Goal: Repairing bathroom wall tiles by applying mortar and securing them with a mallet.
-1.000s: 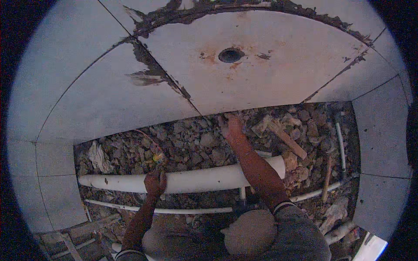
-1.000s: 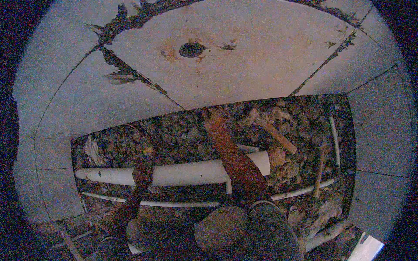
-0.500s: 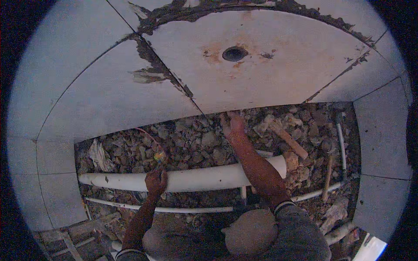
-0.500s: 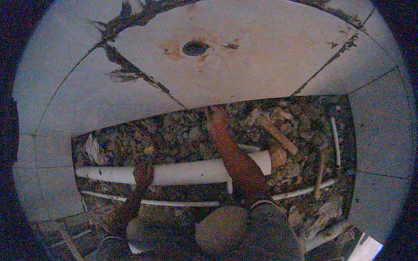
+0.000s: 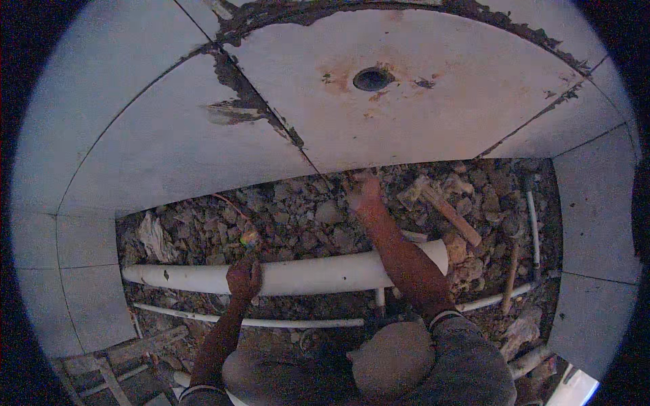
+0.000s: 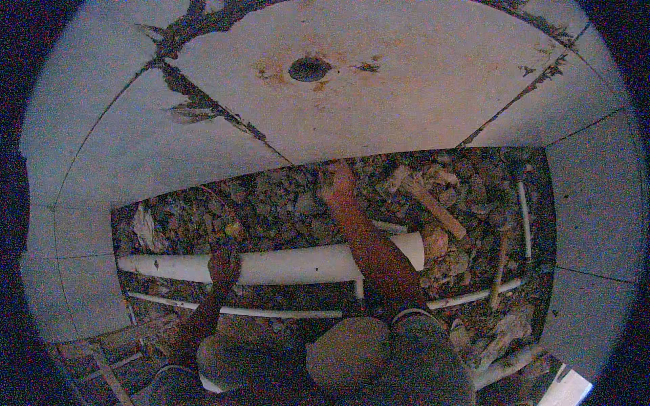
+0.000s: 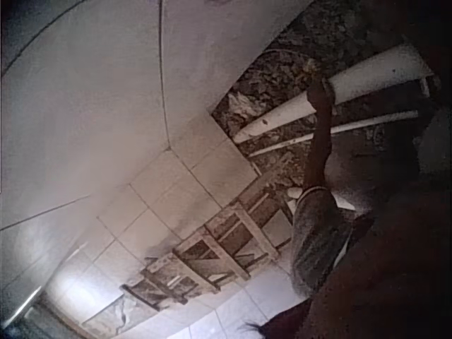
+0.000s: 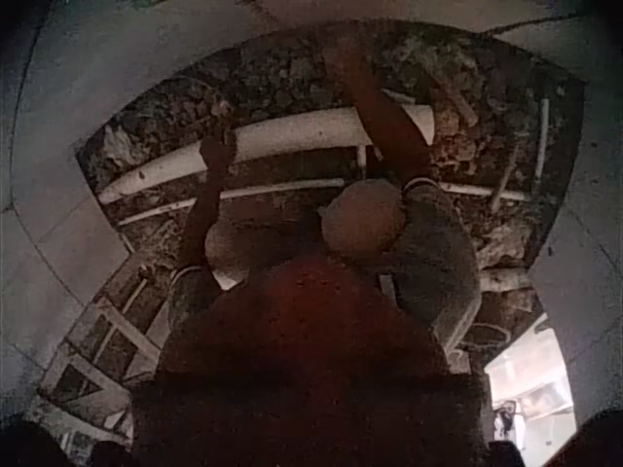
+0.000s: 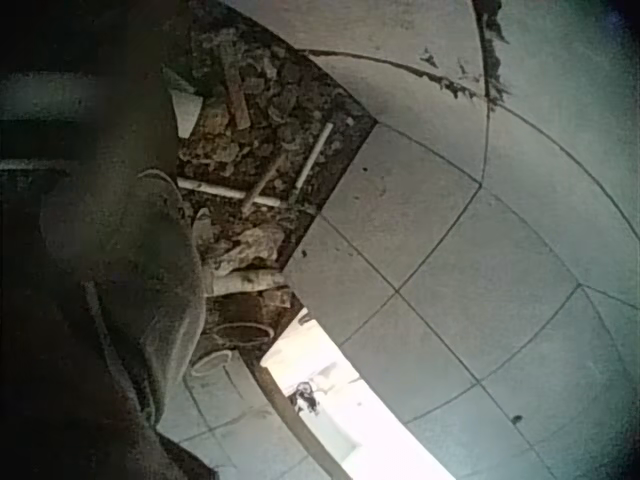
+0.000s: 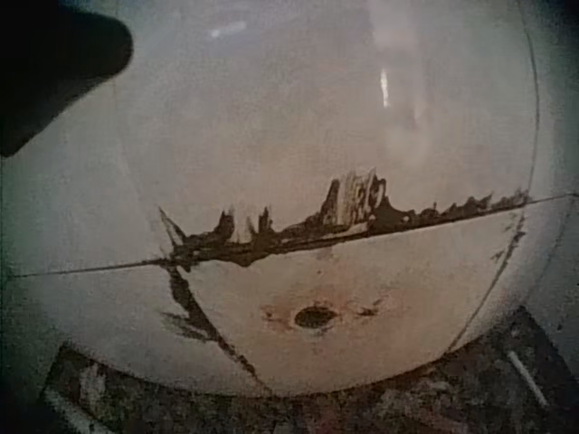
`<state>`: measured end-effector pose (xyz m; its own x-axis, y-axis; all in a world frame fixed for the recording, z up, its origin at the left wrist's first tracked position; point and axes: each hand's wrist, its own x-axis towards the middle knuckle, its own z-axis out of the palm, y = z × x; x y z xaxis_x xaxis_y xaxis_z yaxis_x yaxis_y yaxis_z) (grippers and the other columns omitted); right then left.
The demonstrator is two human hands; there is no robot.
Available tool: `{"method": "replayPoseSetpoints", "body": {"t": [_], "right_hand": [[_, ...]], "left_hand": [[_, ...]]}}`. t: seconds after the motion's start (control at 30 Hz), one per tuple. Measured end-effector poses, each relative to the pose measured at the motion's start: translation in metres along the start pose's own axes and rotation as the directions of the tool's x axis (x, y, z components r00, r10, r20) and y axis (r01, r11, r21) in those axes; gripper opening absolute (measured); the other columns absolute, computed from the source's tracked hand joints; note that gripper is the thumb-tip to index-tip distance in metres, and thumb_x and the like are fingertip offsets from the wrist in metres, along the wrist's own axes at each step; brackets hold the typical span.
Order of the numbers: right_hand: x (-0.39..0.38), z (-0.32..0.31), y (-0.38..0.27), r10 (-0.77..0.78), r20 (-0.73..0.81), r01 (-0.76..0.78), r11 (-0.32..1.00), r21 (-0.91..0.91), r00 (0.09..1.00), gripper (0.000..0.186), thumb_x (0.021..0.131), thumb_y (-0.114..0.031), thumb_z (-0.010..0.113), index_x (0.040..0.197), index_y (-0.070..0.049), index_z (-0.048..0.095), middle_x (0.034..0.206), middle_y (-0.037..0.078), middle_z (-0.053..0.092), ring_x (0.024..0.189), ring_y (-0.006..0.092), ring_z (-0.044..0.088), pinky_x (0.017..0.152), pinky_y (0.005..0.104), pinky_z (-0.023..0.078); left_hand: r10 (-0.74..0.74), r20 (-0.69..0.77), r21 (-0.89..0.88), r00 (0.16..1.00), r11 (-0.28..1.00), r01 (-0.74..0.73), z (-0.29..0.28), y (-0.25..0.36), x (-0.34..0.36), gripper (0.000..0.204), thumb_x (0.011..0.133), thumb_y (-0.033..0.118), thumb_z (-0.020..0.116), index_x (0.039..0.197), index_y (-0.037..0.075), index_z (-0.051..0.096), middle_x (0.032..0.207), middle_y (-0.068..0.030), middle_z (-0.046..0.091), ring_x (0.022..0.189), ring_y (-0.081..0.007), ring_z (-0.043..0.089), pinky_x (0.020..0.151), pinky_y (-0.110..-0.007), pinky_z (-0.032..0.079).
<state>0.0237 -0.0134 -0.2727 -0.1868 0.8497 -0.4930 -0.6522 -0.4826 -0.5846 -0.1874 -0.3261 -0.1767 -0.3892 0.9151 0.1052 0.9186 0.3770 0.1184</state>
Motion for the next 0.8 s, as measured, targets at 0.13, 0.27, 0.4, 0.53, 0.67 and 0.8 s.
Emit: {"method": "replayPoseSetpoints", "body": {"t": [0.13,0.27,0.4,0.53,0.67,0.8], "right_hand": [[-0.003,0.002,-0.014,0.188,0.053,-0.195,0.947,0.256,0.981,0.036,0.073,-0.003,0.053,0.109,-0.011,0.052,0.100,0.005,0.050,0.092,0.0196,0.048,0.077,0.0406,0.045],[0.023,-0.044,0.009,-0.383,0.307,0.486,0.765,-0.423,0.871,0.032,0.073,-0.003,0.054,0.105,-0.009,0.052,0.107,0.006,0.053,0.098,0.0246,0.048,0.084,0.0371,0.045],[0.027,-0.028,-0.010,0.061,-0.014,-0.054,0.948,0.314,0.998,0.021,0.074,0.002,0.050,0.094,-0.005,0.049,0.099,0.008,0.050,0.094,0.0237,0.047,0.089,0.0393,0.046],[-0.007,0.001,-0.007,0.144,0.001,-0.127,0.872,0.472,0.990,0.022,0.073,-0.001,0.054,0.095,-0.007,0.055,0.099,0.008,0.054,0.095,0.0252,0.049,0.083,0.0362,0.048],[-0.015,0.016,-0.030,0.079,-0.019,-0.062,0.892,0.447,0.997,0.026,0.073,0.003,0.046,0.099,-0.001,0.052,0.103,0.011,0.048,0.099,0.0250,0.047,0.095,0.0412,0.045],[0.039,-0.043,-0.023,-0.003,0.140,-0.048,0.932,0.359,0.990,0.038,0.068,0.002,0.048,0.106,-0.003,0.053,0.105,0.009,0.052,0.099,0.0240,0.048,0.098,0.0419,0.042]], "left_hand": [[0.045,0.009,-0.105,0.999,0.993,-0.043,0.001,-0.003,0.002,0.031,0.084,0.030,0.056,0.097,0.004,0.064,0.084,-0.0189,0.063,0.077,-0.0374,0.059,0.072,-0.048,0.045],[-0.074,0.072,-0.051,0.995,0.996,0.078,0.000,0.027,0.014,0.029,0.084,0.031,0.056,0.091,0.004,0.064,0.079,-0.0191,0.062,0.074,-0.0371,0.058,0.070,-0.048,0.045],[0.051,-0.066,-0.173,0.997,0.983,-0.061,0.006,0.019,0.015,0.026,0.085,0.029,0.056,0.086,0.005,0.065,0.072,-0.0179,0.060,0.072,-0.0354,0.058,0.068,-0.049,0.045],[-0.017,-0.034,-0.060,0.999,0.998,0.015,0.001,0.007,0.004,0.028,0.085,0.030,0.055,0.090,0.005,0.065,0.072,-0.0172,0.061,0.072,-0.0354,0.059,0.072,-0.048,0.046],[0.043,-0.136,-0.110,0.990,0.992,-0.059,-0.008,0.016,0.008,0.029,0.085,0.030,0.054,0.085,0.003,0.065,0.073,-0.0171,0.062,0.069,-0.0358,0.059,0.072,-0.047,0.047],[0.054,-0.012,-0.116,0.998,0.992,-0.055,0.004,0.017,0.011,0.029,0.085,0.030,0.054,0.086,0.003,0.065,0.074,-0.0172,0.062,0.068,-0.0358,0.059,0.073,-0.046,0.047]]}}
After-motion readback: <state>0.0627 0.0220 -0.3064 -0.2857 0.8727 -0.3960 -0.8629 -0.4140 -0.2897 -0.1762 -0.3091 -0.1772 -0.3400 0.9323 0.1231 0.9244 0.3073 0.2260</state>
